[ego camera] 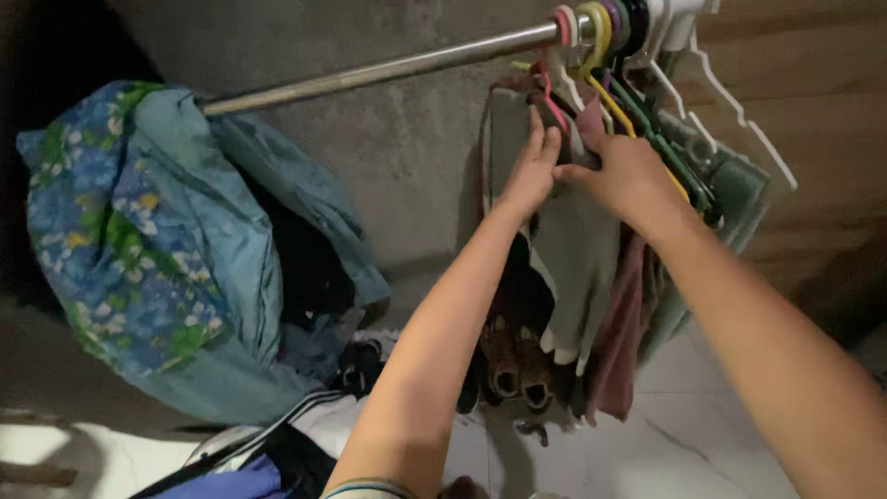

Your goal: The person places clothes from a pile onto hangers by hand and hangs them on a clothes rack.

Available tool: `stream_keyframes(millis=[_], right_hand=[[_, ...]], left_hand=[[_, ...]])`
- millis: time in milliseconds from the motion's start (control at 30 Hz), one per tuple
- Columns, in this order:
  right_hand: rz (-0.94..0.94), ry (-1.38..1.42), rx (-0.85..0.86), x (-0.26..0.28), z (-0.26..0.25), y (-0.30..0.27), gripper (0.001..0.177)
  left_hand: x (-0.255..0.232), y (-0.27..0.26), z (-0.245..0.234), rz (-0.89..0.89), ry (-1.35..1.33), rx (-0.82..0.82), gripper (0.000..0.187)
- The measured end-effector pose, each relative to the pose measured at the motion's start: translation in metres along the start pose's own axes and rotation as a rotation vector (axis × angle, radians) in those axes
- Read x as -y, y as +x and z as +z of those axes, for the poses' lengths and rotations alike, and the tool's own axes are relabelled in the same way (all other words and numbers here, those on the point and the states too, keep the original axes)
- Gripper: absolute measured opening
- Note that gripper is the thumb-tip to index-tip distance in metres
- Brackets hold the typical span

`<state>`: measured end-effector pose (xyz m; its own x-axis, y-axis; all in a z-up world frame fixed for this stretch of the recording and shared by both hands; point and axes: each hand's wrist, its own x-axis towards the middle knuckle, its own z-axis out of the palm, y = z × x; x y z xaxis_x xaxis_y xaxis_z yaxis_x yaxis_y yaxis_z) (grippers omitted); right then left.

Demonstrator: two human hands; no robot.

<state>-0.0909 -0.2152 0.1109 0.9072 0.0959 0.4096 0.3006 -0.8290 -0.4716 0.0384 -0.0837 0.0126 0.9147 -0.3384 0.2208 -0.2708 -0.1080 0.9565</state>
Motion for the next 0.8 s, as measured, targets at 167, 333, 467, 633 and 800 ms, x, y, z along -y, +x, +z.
stream_keyframes(millis=[167,333,467,633,800], right_hand=[[-0.227,-0.233,-0.300,0.020,0.013,-0.029,0.056],[-0.347,-0.168,-0.336,0.040,0.024,-0.058,0.051],[-0.371,-0.027,-0.308,0.058,0.028,-0.080,0.047],[-0.417,0.246,-0.207,0.089,0.040,-0.111,0.043],[-0.485,0.407,-0.131,0.138,0.059,-0.131,0.040]], left_hand=[[-0.011,-0.049,-0.004,0.034,-0.102,-0.079,0.081],[-0.035,-0.107,-0.014,0.069,-0.249,-0.145,0.079],[-0.053,-0.164,-0.020,0.057,-0.174,-0.238,0.073],[-0.078,-0.245,-0.035,-0.064,-0.330,-0.341,0.070],[-0.084,-0.316,-0.068,-0.003,-0.363,-0.511,0.068]])
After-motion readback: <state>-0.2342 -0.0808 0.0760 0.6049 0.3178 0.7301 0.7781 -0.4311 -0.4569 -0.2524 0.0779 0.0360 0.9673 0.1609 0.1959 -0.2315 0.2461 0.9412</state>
